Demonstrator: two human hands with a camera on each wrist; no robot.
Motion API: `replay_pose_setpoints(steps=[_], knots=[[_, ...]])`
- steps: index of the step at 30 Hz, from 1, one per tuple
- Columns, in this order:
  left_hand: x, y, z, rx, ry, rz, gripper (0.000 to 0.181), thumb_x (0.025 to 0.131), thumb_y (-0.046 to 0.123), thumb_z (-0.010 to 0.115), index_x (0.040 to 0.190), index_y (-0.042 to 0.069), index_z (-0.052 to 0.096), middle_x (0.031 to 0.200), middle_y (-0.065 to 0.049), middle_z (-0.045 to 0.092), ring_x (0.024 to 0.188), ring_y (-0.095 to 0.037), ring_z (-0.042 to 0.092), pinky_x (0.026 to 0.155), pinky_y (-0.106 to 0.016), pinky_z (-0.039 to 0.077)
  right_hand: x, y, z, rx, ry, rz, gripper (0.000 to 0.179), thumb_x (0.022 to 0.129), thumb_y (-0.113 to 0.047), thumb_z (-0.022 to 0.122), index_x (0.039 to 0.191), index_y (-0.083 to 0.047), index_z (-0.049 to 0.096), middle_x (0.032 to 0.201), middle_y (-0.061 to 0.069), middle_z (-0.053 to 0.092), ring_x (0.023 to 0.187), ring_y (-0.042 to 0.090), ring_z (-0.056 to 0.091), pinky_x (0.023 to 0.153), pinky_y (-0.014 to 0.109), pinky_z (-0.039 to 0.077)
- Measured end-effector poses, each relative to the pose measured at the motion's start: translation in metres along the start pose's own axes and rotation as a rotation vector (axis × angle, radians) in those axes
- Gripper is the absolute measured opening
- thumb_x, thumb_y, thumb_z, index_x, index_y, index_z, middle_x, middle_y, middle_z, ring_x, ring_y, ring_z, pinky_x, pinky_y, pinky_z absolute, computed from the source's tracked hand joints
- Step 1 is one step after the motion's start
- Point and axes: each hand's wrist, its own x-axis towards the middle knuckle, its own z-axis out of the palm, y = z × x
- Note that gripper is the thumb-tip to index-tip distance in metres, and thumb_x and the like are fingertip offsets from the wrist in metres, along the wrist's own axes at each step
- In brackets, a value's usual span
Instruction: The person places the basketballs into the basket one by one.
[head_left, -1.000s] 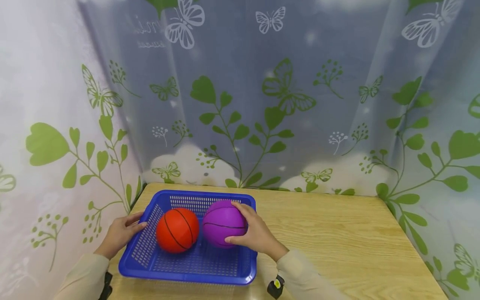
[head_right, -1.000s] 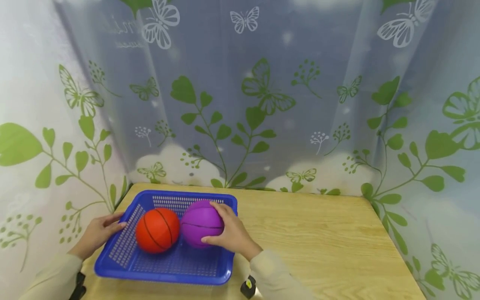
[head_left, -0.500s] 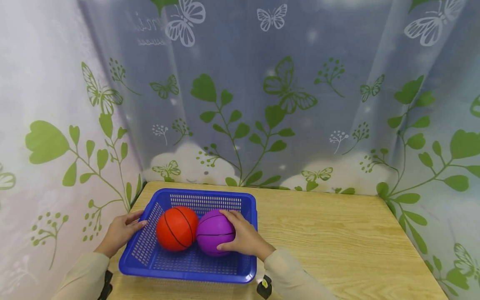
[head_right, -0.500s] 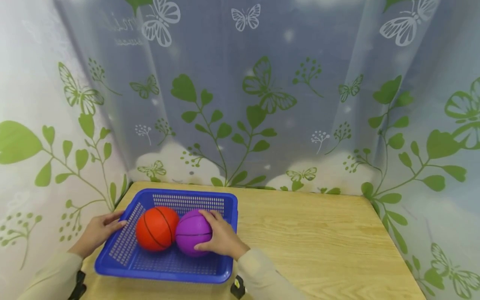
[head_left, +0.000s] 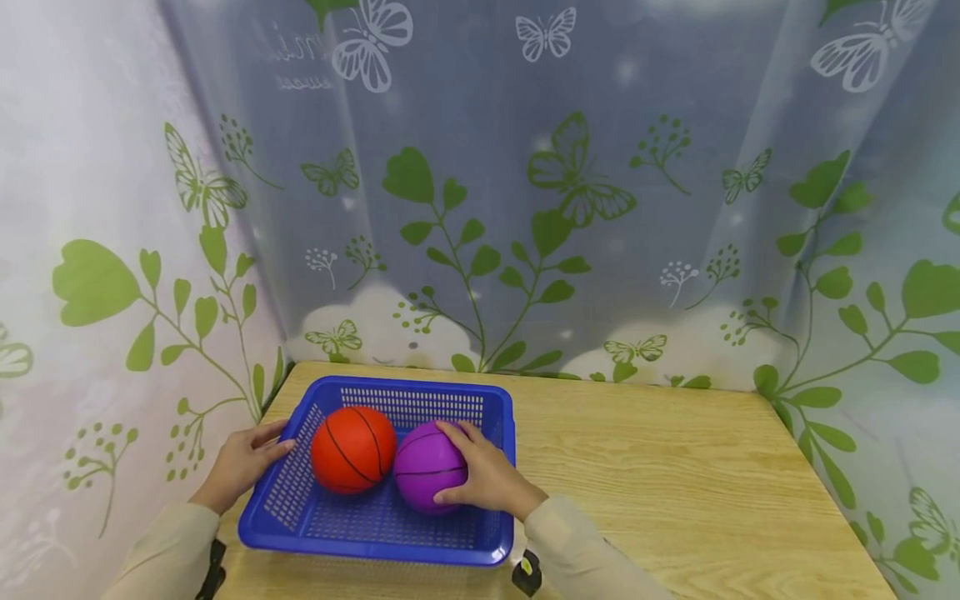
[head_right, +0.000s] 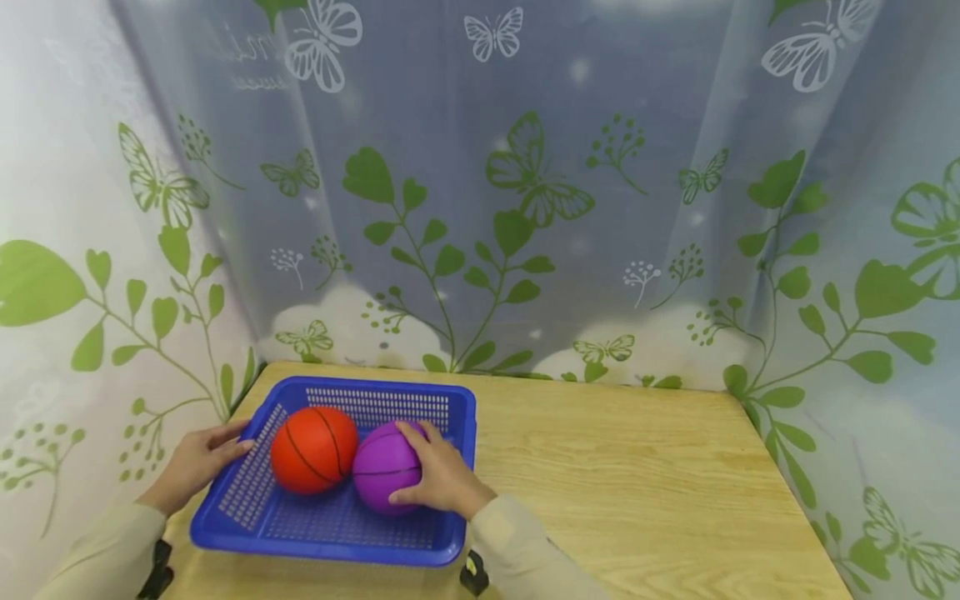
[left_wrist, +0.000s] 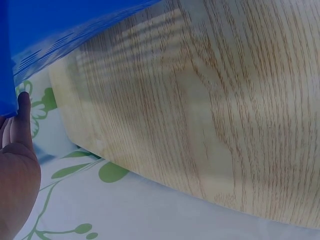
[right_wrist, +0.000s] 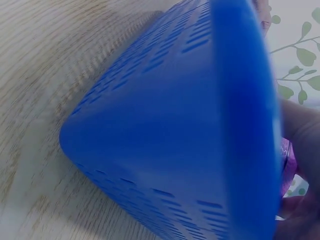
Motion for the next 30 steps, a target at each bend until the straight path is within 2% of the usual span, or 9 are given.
replay_pose_setpoints(steps=[11,19,23,25,30], knots=[[0.002,-0.001,0.003,-0.013,0.004,0.011,0.059,0.094,0.025,0.062,0.140,-0.007,0.042,0.137,-0.030,0.045,0.122,-0.042,0.051,0.090,-0.040,0.052,-0.003,-0.001,-0.003,0.028,-0.020,0.020,0.096,0.075,-0.040,0.081,0.151,-0.017,0.028,0.150,0.026,0.029,0.125,0.047,0.046,0.093,0.059,0.046],[0.006,0.001,0.003,0.005,0.003,0.034,0.057,0.094,0.022,0.063,0.137,-0.009,0.044,0.135,-0.031,0.046,0.119,-0.042,0.053,0.086,-0.037,0.055,-0.006,0.000,-0.008,0.042,-0.004,0.005,0.088,0.080,-0.037,0.077,0.150,-0.011,0.031,0.150,0.028,0.029,0.130,0.047,0.040,0.099,0.061,0.041],[0.006,0.003,0.000,0.113,0.008,0.106,0.054,0.093,0.021,0.065,0.133,-0.012,0.048,0.130,-0.032,0.051,0.113,-0.044,0.057,0.086,-0.044,0.054,-0.007,0.000,-0.017,0.030,-0.005,-0.010,0.083,0.084,-0.038,0.074,0.150,-0.012,0.031,0.152,0.024,0.027,0.137,0.044,0.031,0.104,0.061,0.036],[0.007,0.004,-0.003,0.199,0.009,0.159,0.051,0.091,0.019,0.067,0.129,-0.013,0.052,0.124,-0.032,0.055,0.108,-0.044,0.061,0.085,-0.047,0.054,-0.009,0.002,-0.025,0.026,0.002,-0.018,0.080,0.086,-0.037,0.072,0.150,-0.012,0.031,0.153,0.023,0.026,0.139,0.043,0.029,0.106,0.061,0.034],[0.010,0.014,-0.018,0.392,-0.010,0.287,0.047,0.086,0.017,0.071,0.119,-0.014,0.059,0.110,-0.033,0.064,0.098,-0.044,0.065,0.080,-0.051,0.054,-0.016,0.013,-0.058,-0.001,0.046,-0.016,0.076,0.089,-0.035,0.068,0.150,-0.010,0.032,0.155,0.021,0.024,0.141,0.041,0.026,0.109,0.060,0.030]])
